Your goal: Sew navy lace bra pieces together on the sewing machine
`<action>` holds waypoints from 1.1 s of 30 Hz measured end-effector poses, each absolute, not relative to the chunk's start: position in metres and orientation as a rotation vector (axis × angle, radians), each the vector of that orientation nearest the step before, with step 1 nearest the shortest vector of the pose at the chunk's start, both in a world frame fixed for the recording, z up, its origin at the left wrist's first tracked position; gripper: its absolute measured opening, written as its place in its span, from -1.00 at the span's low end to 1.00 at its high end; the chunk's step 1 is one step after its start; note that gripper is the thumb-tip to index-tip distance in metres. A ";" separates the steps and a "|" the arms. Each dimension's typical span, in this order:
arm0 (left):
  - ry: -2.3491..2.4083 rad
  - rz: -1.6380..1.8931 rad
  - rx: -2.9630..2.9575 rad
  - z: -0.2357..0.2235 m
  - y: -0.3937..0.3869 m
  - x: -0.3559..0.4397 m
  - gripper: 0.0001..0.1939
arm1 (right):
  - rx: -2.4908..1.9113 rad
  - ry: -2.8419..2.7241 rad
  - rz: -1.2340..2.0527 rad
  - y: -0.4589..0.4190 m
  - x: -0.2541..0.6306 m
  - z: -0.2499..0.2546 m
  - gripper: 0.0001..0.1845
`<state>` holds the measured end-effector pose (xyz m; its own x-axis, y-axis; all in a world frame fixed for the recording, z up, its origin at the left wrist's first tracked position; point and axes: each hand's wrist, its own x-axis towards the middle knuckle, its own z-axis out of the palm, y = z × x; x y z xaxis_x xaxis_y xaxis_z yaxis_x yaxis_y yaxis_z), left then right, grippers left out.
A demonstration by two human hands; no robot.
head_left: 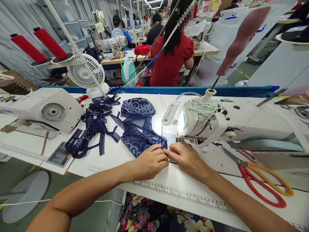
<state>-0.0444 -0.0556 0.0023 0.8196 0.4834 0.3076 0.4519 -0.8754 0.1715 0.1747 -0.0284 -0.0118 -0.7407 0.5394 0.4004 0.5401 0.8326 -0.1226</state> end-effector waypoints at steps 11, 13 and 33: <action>0.737 0.442 2.826 -0.006 -0.029 -0.061 -0.68 | -1.019 -2.588 -0.244 -0.038 0.220 -0.020 -0.56; 0.736 0.456 2.846 -0.006 -0.027 -0.056 -0.69 | -1.104 -2.593 -0.226 -0.031 0.211 -0.021 -0.58; 0.740 0.276 2.860 -0.002 0.014 -0.022 -0.66 | -1.163 -2.316 -0.159 -0.045 0.228 -0.026 -0.58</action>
